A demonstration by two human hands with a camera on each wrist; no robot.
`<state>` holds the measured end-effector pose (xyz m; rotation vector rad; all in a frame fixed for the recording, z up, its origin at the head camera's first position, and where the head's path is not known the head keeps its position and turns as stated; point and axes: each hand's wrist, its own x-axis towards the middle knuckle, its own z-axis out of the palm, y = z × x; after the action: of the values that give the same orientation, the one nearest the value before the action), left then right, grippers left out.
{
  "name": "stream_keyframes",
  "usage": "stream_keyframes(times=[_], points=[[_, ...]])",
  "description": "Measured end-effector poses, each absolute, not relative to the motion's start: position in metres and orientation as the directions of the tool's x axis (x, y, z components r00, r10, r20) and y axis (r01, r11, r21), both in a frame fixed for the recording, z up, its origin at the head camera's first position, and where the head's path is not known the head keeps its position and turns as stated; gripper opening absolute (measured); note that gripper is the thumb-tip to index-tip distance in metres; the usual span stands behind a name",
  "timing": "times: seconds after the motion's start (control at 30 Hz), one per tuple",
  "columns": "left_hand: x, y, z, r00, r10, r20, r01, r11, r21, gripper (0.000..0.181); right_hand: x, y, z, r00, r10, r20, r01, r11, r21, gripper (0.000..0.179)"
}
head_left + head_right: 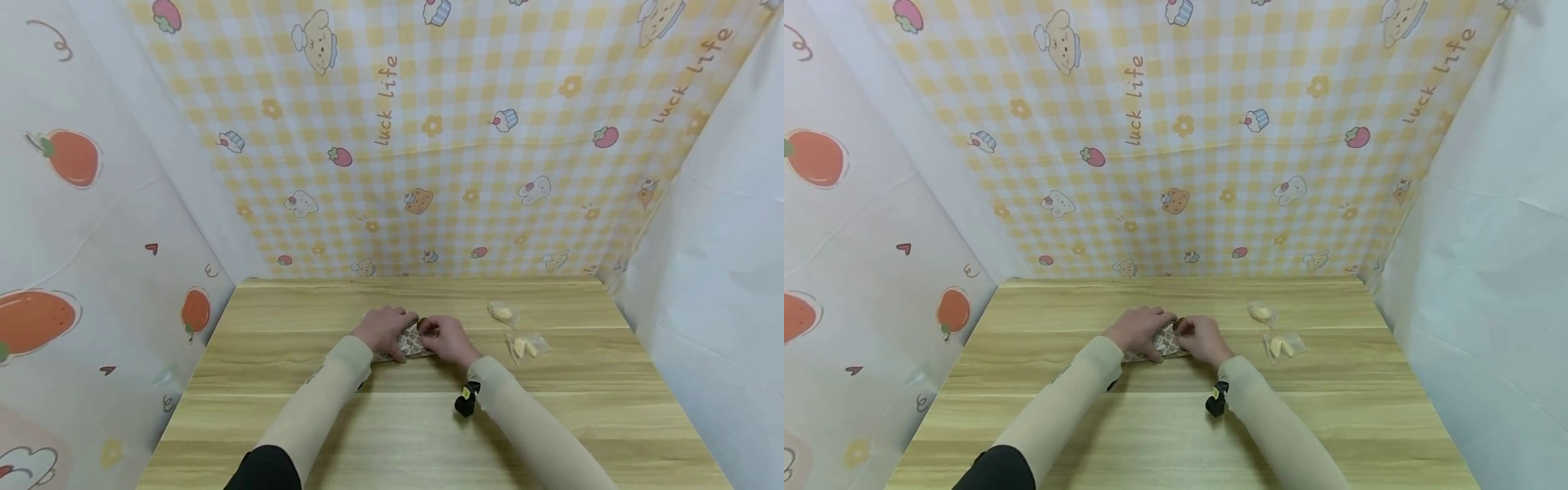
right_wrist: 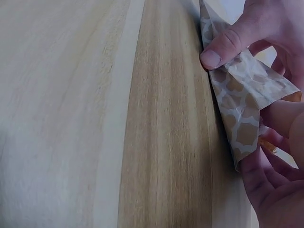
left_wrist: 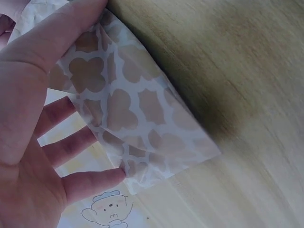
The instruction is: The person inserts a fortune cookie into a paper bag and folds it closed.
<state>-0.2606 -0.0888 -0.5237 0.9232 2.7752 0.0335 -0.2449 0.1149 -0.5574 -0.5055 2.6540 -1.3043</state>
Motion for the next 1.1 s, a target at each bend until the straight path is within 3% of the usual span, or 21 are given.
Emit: stream_keyframes(times=[0.67,0.87,1.1], points=[[-0.257,-0.086,-0.518,-0.777,0.595,-0.206,0.612,0.791,-0.023,0.088,-0.247,0.11,-0.558,-0.934,-0.358,0.011,-0.215,0.535,-0.817,0.008],[-0.257,-0.086,-0.52,-0.773,0.602,-0.2,0.615,0.788,-0.005,0.08,-0.249,0.108,-0.563,-0.895,-0.447,-0.005,-0.212,0.435,-0.875,0.012],[-0.262,-0.086,-0.528,-0.787,0.581,-0.209,0.594,0.805,0.001,0.083,-0.248,0.108,-0.561,-0.85,-0.526,-0.001,-0.227,0.368,-0.902,0.016]])
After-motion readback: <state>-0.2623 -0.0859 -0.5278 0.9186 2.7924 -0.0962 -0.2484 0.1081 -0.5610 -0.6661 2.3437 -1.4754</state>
